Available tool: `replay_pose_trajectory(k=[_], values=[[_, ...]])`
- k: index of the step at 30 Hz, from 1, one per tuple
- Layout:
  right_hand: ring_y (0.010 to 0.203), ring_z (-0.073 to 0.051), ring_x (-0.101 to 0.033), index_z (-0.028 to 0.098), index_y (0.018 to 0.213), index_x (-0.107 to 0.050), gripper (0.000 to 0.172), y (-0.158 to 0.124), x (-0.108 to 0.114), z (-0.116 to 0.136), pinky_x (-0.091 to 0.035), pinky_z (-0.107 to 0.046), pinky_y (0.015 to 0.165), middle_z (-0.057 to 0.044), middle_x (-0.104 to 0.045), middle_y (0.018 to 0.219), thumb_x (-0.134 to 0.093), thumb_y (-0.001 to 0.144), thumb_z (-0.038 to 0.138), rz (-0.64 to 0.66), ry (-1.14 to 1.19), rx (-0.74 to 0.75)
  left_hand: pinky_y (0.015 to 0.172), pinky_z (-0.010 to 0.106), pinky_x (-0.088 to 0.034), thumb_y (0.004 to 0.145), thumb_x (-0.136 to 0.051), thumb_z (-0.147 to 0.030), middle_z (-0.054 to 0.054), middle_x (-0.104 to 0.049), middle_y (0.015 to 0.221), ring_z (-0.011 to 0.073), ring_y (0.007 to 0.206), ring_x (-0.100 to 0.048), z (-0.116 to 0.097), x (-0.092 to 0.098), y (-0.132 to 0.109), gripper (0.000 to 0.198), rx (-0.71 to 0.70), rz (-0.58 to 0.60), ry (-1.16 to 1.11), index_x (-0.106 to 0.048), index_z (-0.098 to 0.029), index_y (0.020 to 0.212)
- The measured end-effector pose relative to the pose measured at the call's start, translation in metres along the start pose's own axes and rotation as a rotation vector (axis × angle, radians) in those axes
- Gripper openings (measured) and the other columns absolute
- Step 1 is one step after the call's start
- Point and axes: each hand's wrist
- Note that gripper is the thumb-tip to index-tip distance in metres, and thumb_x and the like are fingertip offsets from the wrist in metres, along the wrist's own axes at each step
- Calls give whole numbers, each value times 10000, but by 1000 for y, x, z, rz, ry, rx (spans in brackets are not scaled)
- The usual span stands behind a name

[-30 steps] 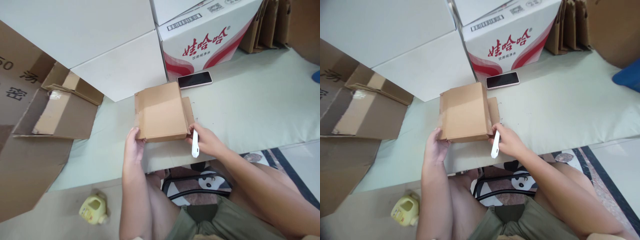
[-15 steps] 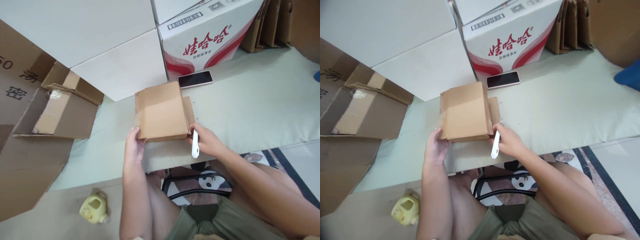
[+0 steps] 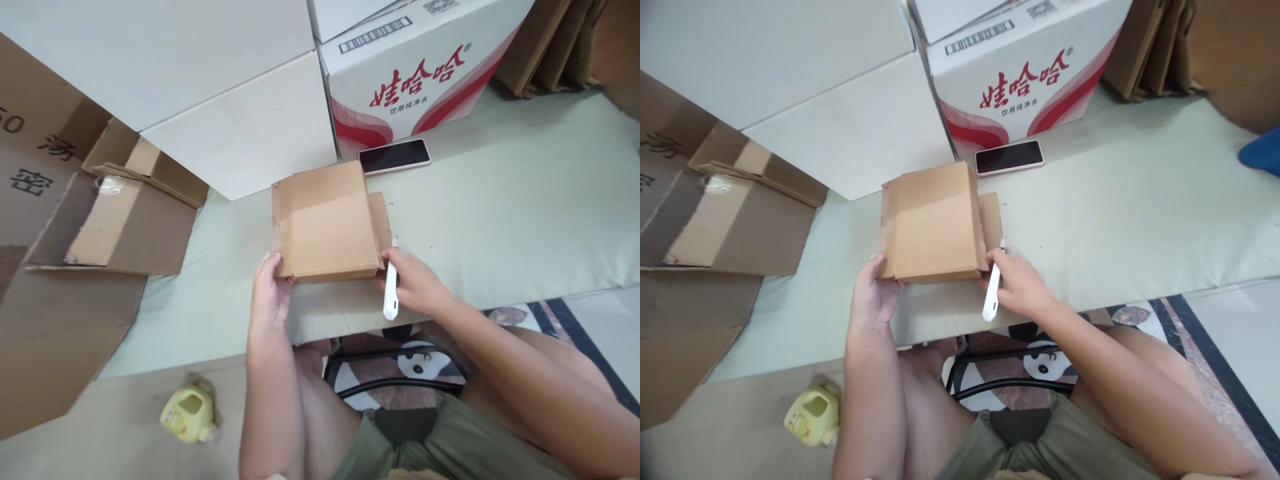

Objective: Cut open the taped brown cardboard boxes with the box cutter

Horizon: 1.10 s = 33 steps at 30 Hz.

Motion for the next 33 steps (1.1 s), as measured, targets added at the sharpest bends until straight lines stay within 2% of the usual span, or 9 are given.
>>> replay_pose_trajectory(k=[10, 19, 27, 33], values=[[774, -270, -598, 240, 943, -450, 238, 1, -1, -1, -327, -321, 662, -61, -636, 793, -621, 816, 344, -3, -25, 10, 544, 233, -377, 577, -869, -394, 3, -630, 790, 141, 672, -575, 1, 3, 1, 354, -17, 32, 35, -644, -203, 774], [787, -279, -596, 234, 964, -451, 252, 0, 0, 0, -331, -328, 674, -72, -631, 811, -612, 813, 355, 6, -11, 3, 549, 232, -392, 533, -877, -352, 4, -631, 785, 141, 674, -571, 0, -1, 0, 342, 4, -13, -7, -652, -201, 741], [804, -290, -615, 235, 973, -464, 247, 0, 1, 0, -339, -330, 677, -75, -637, 824, -611, 813, 354, 10, -23, -4, 563, 240, -389, 570, -860, -349, 6, -630, 774, 143, 670, -571, 1, 0, 1, 313, -12, 3, 3, -641, -205, 740], [833, -304, -623, 233, 980, -436, 248, 0, 0, 0, -334, -337, 695, -94, -661, 863, -585, 830, 363, 29, -33, -2, 530, 224, -378, 521, -882, -353, -7, -619, 759, 126, 647, -559, 0, -1, 0, 365, 2, -6, -11, -631, -196, 735]])
Point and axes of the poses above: each hand's wrist, its own y-axis towards the middle knuckle, its own x-axis out of the back of the hand, z = x × y
